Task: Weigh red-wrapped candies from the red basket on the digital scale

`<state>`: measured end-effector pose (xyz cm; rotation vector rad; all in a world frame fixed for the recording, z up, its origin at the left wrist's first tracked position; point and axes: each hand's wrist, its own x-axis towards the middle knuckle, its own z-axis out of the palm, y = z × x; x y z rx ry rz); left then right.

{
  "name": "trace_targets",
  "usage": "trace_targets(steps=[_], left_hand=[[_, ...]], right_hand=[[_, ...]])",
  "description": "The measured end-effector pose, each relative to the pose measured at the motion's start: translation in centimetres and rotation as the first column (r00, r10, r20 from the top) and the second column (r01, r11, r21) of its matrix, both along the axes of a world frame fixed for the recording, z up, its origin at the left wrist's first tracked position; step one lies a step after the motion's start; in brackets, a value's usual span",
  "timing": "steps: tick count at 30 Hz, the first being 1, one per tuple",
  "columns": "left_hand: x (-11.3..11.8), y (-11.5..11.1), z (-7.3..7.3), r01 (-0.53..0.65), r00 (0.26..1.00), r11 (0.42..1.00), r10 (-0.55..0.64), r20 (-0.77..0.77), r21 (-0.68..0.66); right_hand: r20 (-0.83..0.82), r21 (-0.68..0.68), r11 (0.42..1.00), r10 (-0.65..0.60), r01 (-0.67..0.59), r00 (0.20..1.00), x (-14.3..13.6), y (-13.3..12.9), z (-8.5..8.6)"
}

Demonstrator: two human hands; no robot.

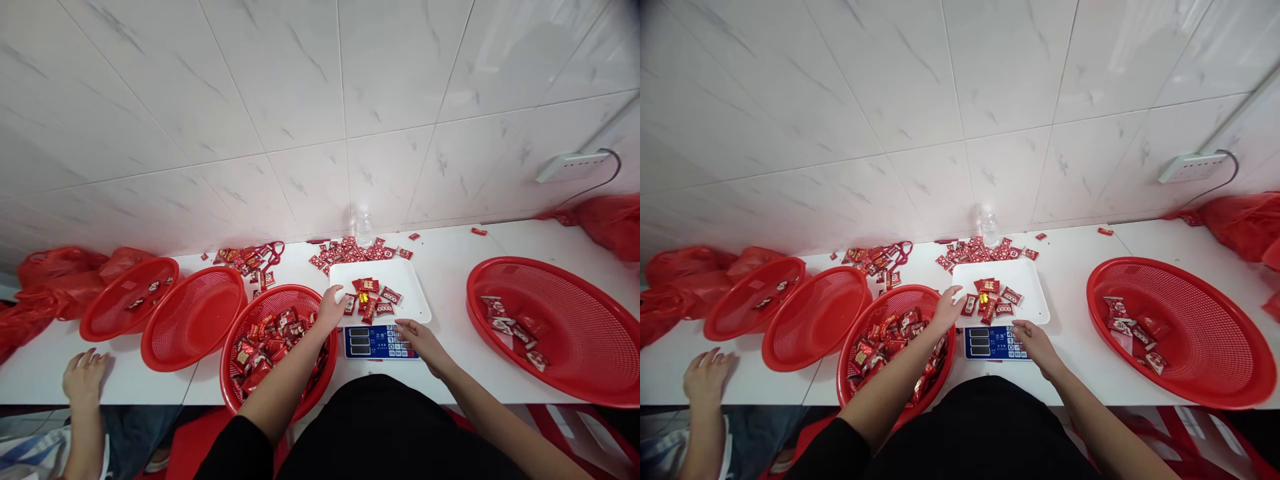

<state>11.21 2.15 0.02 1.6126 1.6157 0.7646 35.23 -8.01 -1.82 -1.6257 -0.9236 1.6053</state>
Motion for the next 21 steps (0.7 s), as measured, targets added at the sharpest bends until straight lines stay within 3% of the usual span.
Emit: trace_targets(steps=[3,6,10,12,15,17,21], left_hand=[[-2.8,-2.0,-0.9,0.014,0.981,0.99,0.014,-0.195,0.142],[-5.1,-4.3,-1.8,0.029,0.95,0.994,0.004,-0.311,0.101],[-5.9,-6.5,-1.9,0.022,0.913,0.997,0.01,-0.407,0.075],[-5.1,-6.9,-1.3,0.073,0.899,0.99,-0.013,-0.437,0.122],[-2.7,-6.4,-0.1,0.219,0.895,0.969,-0.152,-0.419,0.118],[-0.8,-5.4,0.3,0.275,0.895,0.96,-0.234,-0.379,0.056],[2.6,-2.5,0.5,0.207,0.899,0.971,-0.237,-0.369,-0.119]], right_hand=[[0.322,0.202,0.975,0.027,-0.096,0.946,-0.1,1.3,-0.3],[0.591,0.326,0.878,0.101,-0.351,0.8,-0.9,2.4,-0.4],[0.782,0.269,0.708,0.236,-0.653,0.578,-2.6,3.3,-0.7],[0.828,0.22,0.674,0.252,-0.705,0.5,-3.0,3.8,-0.9],[0.861,0.21,0.695,0.202,-0.687,0.467,-2.6,4.6,-1.3],[0.861,0.228,0.751,0.142,-0.62,0.488,-1.6,5.2,-1.4],[0.811,0.201,0.872,0.107,-0.446,0.575,0.5,6.7,-1.7]])
